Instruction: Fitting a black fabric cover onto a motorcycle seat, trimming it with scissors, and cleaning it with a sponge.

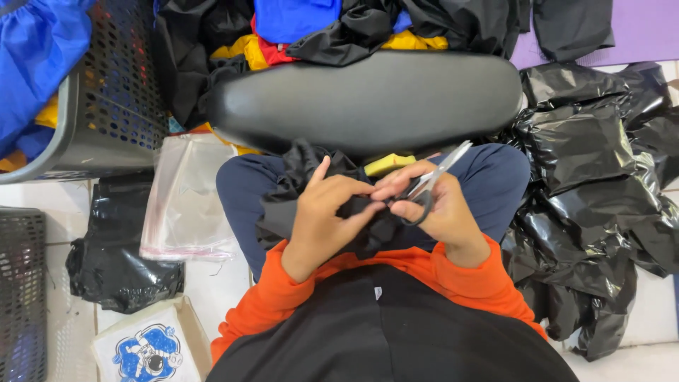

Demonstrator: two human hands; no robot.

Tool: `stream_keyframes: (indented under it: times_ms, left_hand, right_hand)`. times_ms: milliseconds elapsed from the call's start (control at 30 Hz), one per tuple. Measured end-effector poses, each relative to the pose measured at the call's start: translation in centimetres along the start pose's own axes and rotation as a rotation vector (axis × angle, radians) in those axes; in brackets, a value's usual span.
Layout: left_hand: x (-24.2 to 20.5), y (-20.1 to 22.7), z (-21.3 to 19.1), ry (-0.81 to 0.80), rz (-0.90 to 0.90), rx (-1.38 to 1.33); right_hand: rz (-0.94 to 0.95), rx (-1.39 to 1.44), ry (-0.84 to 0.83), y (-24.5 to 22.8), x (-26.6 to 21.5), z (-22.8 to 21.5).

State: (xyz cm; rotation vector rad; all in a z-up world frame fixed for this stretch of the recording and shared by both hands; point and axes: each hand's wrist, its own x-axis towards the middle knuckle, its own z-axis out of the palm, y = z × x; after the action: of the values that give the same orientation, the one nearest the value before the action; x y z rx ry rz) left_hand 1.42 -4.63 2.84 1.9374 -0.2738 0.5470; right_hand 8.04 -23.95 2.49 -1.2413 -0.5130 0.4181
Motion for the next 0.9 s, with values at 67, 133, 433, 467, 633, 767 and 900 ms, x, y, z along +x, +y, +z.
stream_keyframes:
  times_ms: [67, 133, 433, 467, 633, 767, 900]
  left_hand:
    - [-0.6, -0.7, -0.4, 0.118, -0.124, -0.031]
    - [-0.8, -0.9, -0.8, 0.143, -0.156, -0.045]
    - [0.4, 0.7, -1.4, 0.305, -0.05, -0.085]
    - [0.7, 1.0, -1.4, 0.328, -0.015, -0.065]
    - [1.8, 1.9, -3.5, 0.393, 0.145, 0.075]
    - [2.5, 2.5, -4.5, 0.469, 0.394, 0.329]
    - [0.6, 4.7, -4.3, 0.463, 0.428, 0.331]
  right_hand:
    - [-0.033, -0.031, 0.075, -0.4, -0.2, -0.9]
    - [-0.025, -0.037, 0.077, 0.4, -0.9, -2.2]
    - [0.06, -0.109, -0.031, 2.2, -1.8, 0.4]
    - [0.073, -0.125, -0.046, 2.7, -2.0, 0.9]
    - [-0.096, -0.387, 0.101, 1.8, -1.1, 0.5]
    - [-0.588, -0.81, 0.482, -3.0, 0.3, -0.8]
    - [-0.848, -0.843, 0.552, -6.1, -0.4, -1.9]
